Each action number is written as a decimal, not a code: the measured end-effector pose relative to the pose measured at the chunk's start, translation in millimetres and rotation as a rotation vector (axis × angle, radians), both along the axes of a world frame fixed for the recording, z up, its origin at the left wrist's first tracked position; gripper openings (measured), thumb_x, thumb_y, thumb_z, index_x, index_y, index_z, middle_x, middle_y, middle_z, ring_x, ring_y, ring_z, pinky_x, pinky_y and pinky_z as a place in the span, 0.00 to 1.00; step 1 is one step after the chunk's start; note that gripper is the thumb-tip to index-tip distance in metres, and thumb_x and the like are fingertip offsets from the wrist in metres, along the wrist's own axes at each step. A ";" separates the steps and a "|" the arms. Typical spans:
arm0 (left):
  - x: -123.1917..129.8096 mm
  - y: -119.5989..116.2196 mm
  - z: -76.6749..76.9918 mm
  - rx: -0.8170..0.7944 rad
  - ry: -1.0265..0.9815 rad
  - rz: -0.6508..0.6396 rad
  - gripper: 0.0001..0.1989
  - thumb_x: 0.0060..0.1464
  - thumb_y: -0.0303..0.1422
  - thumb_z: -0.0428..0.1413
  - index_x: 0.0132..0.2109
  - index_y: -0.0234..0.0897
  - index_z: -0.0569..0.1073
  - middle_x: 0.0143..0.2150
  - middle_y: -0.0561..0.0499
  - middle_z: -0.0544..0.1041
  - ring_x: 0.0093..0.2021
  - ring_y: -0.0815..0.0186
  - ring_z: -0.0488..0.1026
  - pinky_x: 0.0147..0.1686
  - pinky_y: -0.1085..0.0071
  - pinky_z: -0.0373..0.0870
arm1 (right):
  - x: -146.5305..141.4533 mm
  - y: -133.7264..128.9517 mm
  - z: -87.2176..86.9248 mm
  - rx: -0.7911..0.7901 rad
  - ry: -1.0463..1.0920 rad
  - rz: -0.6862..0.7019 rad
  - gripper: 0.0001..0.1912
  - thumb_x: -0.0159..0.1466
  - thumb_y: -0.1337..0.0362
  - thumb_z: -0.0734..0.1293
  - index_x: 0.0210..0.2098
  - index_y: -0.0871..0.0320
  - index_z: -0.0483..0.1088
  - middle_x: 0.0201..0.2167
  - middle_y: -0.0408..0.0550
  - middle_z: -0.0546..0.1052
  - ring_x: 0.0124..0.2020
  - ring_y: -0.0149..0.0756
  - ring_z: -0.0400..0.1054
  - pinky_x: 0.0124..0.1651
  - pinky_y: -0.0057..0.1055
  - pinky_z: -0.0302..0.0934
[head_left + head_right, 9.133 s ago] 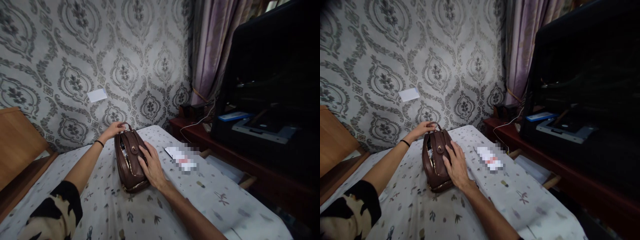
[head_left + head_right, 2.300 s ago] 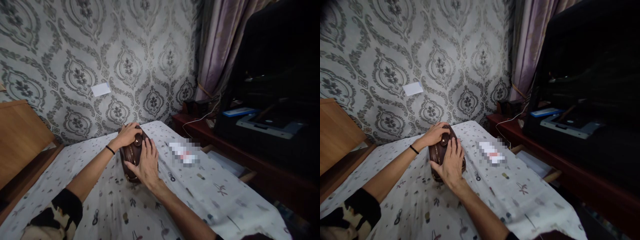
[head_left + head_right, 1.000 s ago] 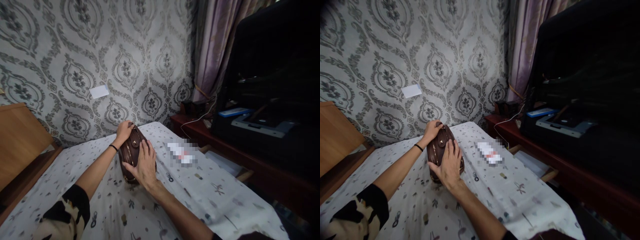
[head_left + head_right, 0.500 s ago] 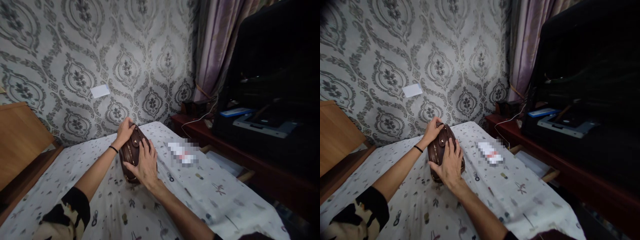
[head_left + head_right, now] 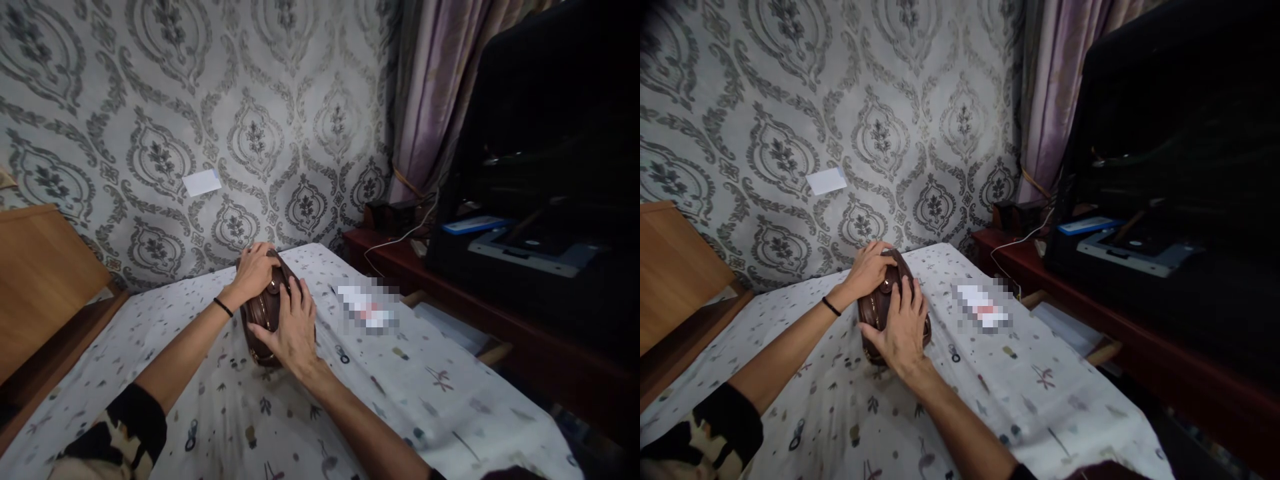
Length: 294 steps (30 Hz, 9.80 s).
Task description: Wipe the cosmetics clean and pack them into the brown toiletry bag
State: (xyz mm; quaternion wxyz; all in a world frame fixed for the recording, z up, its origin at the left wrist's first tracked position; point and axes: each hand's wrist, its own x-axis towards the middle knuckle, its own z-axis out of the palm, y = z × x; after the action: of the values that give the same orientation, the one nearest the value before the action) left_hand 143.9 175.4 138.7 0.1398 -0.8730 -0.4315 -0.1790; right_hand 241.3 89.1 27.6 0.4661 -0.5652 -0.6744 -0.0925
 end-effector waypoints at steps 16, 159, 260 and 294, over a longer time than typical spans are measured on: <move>-5.3 9.0 -2.1 -0.103 -0.179 -0.014 0.14 0.56 0.21 0.50 0.44 0.41 0.74 0.45 0.49 0.76 0.48 0.59 0.72 0.52 0.62 0.68 | 1.0 1.4 -0.5 0.075 -0.005 0.006 0.46 0.55 0.42 0.72 0.60 0.72 0.63 0.63 0.73 0.64 0.68 0.62 0.52 0.67 0.58 0.47; -51.8 22.5 -18.0 -0.207 -0.572 0.181 0.10 0.53 0.33 0.59 0.26 0.36 0.69 0.23 0.57 0.68 0.29 0.67 0.65 0.32 0.71 0.58 | 8.8 4.0 -8.5 0.162 -0.147 0.024 0.31 0.64 0.45 0.66 0.61 0.53 0.67 0.66 0.65 0.59 0.68 0.63 0.49 0.60 0.61 0.54; 13.8 -1.8 -5.9 -0.185 -0.470 0.245 0.04 0.57 0.32 0.58 0.35 0.37 0.76 0.33 0.51 0.79 0.35 0.63 0.73 0.37 0.71 0.64 | 36.2 17.4 -26.3 0.140 0.174 0.126 0.24 0.69 0.72 0.53 0.60 0.60 0.69 0.60 0.61 0.69 0.61 0.46 0.62 0.62 0.49 0.63; 6.3 -29.1 -15.5 -0.296 -0.614 -0.163 0.07 0.56 0.31 0.56 0.30 0.35 0.74 0.28 0.53 0.76 0.31 0.65 0.72 0.33 0.72 0.62 | 37.2 16.6 -25.0 0.015 0.518 0.253 0.24 0.72 0.56 0.53 0.63 0.58 0.61 0.62 0.59 0.69 0.63 0.44 0.63 0.67 0.52 0.56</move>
State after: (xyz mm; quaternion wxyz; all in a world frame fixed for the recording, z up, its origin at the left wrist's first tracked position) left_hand 150.2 146.3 123.2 -0.1394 -0.8209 -0.4034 -0.3793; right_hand 278.5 105.7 2.6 0.6346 -0.4781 -0.5973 0.1088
